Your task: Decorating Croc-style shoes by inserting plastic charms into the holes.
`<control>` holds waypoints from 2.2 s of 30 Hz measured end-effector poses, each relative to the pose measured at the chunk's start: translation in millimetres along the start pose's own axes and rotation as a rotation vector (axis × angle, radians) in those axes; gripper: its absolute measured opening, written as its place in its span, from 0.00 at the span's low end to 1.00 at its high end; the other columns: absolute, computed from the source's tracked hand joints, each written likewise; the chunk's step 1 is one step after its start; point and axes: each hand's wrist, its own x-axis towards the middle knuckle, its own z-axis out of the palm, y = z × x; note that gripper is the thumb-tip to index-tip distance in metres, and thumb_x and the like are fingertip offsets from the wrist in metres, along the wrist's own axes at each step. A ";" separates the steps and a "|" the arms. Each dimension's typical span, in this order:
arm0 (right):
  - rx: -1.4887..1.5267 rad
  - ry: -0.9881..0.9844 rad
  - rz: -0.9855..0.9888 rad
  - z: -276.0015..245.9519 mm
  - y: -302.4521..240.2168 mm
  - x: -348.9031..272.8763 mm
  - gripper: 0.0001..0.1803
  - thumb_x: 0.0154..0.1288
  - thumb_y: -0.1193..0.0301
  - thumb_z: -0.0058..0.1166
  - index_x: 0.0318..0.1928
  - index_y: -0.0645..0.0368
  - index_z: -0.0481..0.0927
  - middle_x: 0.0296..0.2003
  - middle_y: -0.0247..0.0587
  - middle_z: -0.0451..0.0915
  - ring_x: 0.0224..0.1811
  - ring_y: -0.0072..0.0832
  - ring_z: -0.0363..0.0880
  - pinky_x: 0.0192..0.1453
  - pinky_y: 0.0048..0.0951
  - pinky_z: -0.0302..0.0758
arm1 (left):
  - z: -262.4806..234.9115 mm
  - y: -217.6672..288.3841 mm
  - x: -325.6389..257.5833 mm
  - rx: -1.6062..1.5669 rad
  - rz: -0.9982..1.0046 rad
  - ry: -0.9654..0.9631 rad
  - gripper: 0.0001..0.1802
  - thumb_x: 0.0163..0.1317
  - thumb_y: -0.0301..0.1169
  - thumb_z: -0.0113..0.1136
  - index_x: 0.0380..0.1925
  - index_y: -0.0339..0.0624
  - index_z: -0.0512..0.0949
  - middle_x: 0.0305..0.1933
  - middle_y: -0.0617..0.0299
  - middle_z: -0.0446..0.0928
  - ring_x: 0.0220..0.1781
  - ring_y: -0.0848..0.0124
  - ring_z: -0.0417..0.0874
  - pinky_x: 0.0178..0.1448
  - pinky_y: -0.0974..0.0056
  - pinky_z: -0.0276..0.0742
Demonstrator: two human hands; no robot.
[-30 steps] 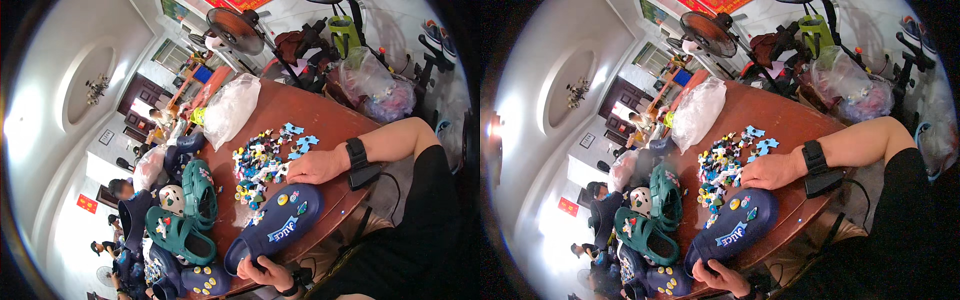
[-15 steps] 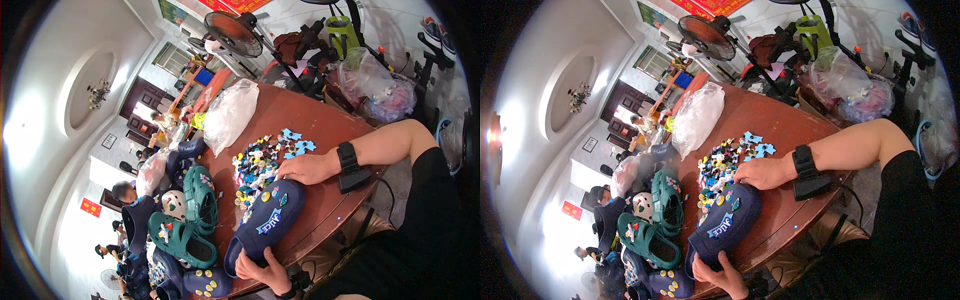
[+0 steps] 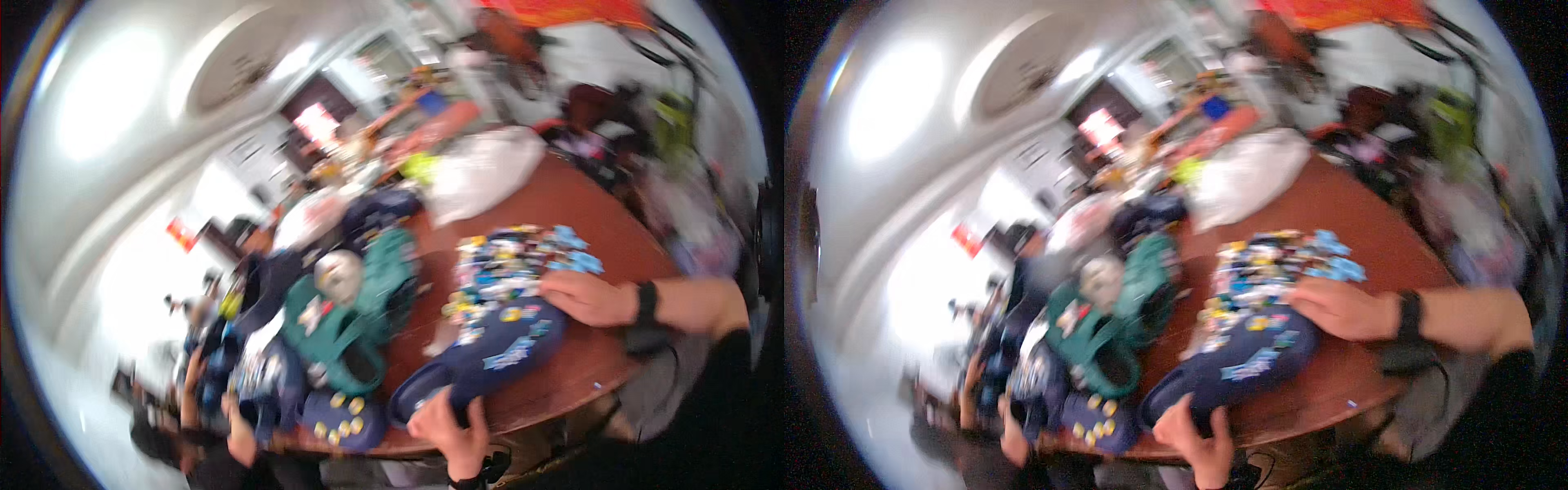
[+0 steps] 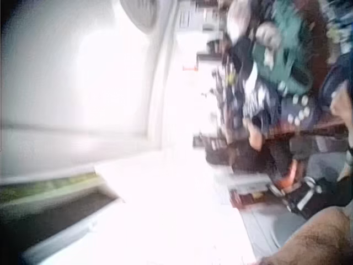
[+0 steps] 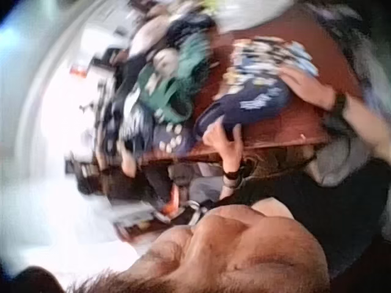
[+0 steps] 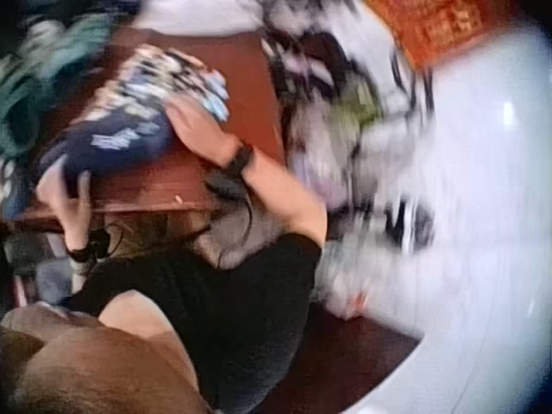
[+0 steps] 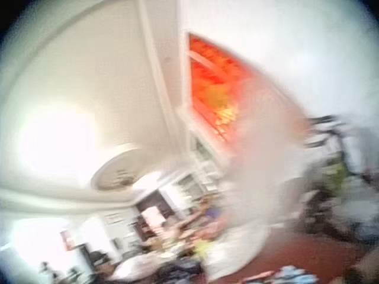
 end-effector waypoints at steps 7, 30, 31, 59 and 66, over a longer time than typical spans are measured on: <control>-0.030 -0.301 0.114 -14.2 -30.6 -23.1 0.44 0.55 0.60 0.59 0.67 0.67 0.55 0.66 0.63 0.52 0.71 0.54 0.51 0.73 0.43 0.48 | -16.9 8.9 -1.7 -0.115 -0.064 -0.011 0.27 0.54 0.37 0.69 0.54 0.45 0.74 0.47 0.62 0.75 0.53 0.64 0.73 0.60 0.55 0.55; -0.158 -0.314 0.103 -7.9 -11.2 -17.9 0.63 0.28 0.61 0.77 0.67 0.62 0.54 0.66 0.56 0.51 0.71 0.50 0.49 0.74 0.42 0.47 | -28.7 -38.6 -67.6 -0.005 -0.123 -0.130 0.52 0.50 0.48 0.68 0.67 0.30 0.54 0.72 0.35 0.50 0.73 0.41 0.51 0.71 0.42 0.48; -0.185 -0.328 0.117 -7.1 -15.7 -12.6 0.62 0.29 0.61 0.77 0.66 0.61 0.54 0.65 0.56 0.52 0.71 0.50 0.50 0.74 0.43 0.48 | -32.1 -39.6 -65.4 0.002 -0.130 -0.166 0.52 0.51 0.48 0.67 0.67 0.29 0.53 0.72 0.35 0.50 0.73 0.41 0.51 0.71 0.42 0.48; -0.021 -0.190 -0.085 -6.8 -36.5 -0.3 0.47 0.43 0.61 0.76 0.62 0.60 0.63 0.58 0.54 0.59 0.64 0.49 0.60 0.67 0.39 0.63 | -40.5 -36.0 12.9 0.043 0.029 -0.237 0.21 0.48 0.29 0.71 0.44 0.42 0.76 0.47 0.60 0.77 0.57 0.61 0.74 0.69 0.48 0.50; 0.007 -0.107 -0.166 -11.7 -37.0 1.7 0.47 0.40 0.64 0.77 0.61 0.59 0.64 0.58 0.51 0.60 0.63 0.47 0.62 0.67 0.40 0.63 | -67.8 -44.5 34.3 -0.058 0.333 -0.292 0.21 0.38 0.32 0.77 0.29 0.42 0.74 0.31 0.61 0.77 0.35 0.59 0.78 0.43 0.56 0.72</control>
